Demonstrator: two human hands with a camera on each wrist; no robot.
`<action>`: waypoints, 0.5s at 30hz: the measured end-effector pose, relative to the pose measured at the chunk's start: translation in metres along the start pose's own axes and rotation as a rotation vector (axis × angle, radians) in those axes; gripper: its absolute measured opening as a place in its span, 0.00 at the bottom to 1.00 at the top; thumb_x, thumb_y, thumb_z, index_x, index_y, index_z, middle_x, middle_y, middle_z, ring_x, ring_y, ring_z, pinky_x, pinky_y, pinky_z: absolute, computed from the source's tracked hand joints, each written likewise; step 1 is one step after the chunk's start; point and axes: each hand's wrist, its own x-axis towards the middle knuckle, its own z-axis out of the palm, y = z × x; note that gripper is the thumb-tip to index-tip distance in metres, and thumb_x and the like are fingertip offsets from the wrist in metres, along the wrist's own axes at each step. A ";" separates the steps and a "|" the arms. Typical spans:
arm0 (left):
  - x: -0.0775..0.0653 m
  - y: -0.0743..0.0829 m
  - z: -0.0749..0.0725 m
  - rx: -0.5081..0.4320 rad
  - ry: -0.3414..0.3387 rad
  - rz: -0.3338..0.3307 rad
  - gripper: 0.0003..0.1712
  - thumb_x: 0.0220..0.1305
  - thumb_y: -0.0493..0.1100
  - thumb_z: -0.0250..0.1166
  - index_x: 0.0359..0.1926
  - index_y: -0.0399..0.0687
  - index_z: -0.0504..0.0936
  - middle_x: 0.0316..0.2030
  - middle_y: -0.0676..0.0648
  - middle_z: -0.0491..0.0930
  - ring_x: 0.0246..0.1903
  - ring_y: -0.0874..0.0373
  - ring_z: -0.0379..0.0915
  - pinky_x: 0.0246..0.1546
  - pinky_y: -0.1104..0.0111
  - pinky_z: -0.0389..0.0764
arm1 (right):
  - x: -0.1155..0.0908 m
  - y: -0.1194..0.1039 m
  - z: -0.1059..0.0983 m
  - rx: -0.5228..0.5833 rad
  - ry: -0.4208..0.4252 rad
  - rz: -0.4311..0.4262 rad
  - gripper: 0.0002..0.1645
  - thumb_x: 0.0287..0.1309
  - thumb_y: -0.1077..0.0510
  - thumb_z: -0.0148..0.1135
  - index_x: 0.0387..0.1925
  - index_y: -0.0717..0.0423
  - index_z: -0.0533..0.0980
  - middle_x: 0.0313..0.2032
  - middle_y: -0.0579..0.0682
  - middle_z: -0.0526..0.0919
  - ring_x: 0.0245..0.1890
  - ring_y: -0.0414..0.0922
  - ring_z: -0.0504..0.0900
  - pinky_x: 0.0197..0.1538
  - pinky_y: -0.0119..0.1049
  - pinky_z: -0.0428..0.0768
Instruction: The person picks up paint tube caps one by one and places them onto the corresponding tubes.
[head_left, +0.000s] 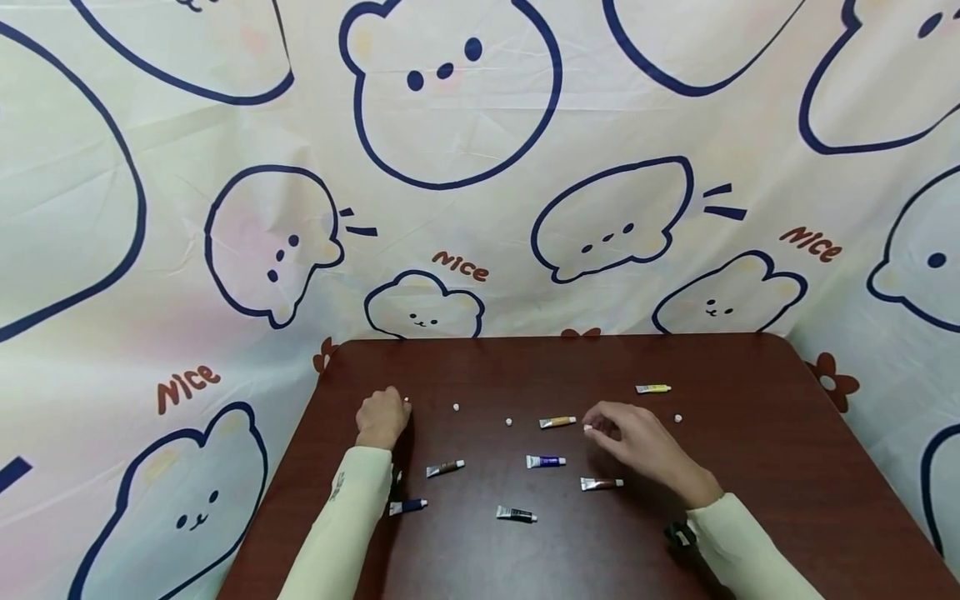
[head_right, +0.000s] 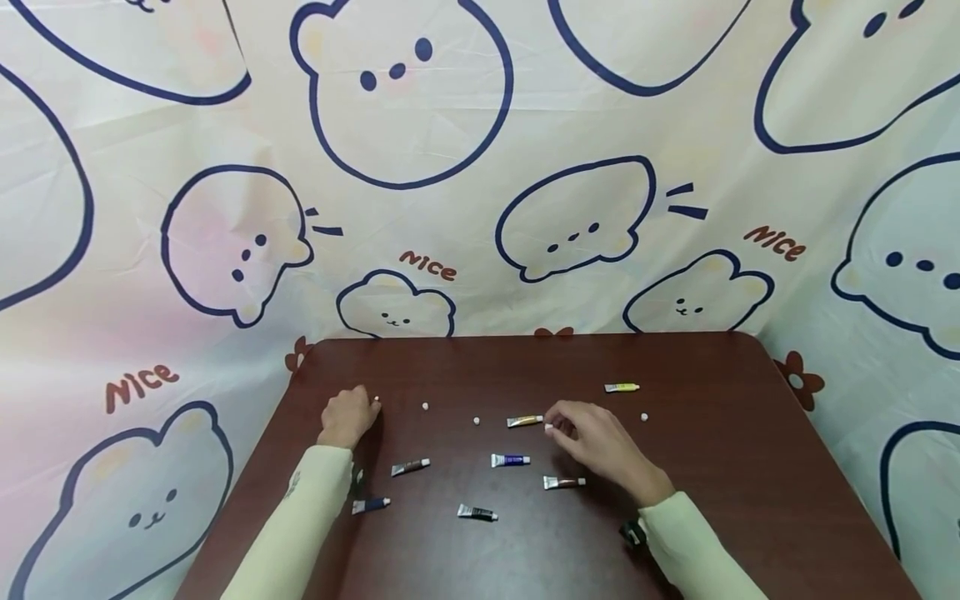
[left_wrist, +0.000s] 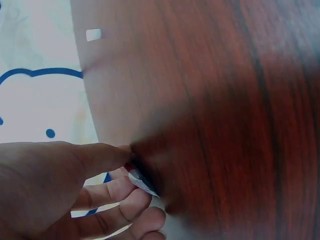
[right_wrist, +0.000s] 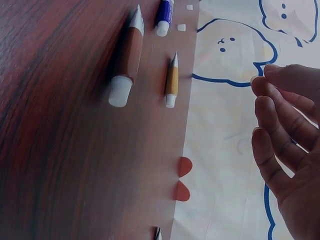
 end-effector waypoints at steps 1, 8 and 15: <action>-0.001 -0.001 0.000 -0.002 0.004 0.008 0.20 0.80 0.46 0.64 0.52 0.29 0.82 0.42 0.27 0.85 0.37 0.34 0.86 0.37 0.44 0.89 | 0.001 0.000 0.001 0.001 0.003 -0.007 0.07 0.67 0.58 0.77 0.43 0.45 0.85 0.36 0.33 0.86 0.35 0.28 0.80 0.40 0.30 0.84; -0.013 -0.002 -0.004 -0.005 0.065 0.080 0.16 0.78 0.44 0.69 0.49 0.31 0.83 0.38 0.32 0.85 0.35 0.35 0.86 0.36 0.44 0.89 | 0.004 -0.005 0.006 0.013 0.001 -0.019 0.08 0.67 0.58 0.78 0.43 0.44 0.86 0.36 0.34 0.87 0.35 0.28 0.81 0.39 0.31 0.85; -0.020 0.005 -0.007 -0.033 0.201 0.206 0.12 0.74 0.42 0.74 0.41 0.37 0.82 0.32 0.37 0.84 0.34 0.40 0.84 0.35 0.49 0.88 | 0.007 -0.009 0.010 -0.003 -0.008 -0.018 0.07 0.67 0.57 0.77 0.44 0.45 0.87 0.38 0.35 0.88 0.37 0.30 0.81 0.42 0.32 0.86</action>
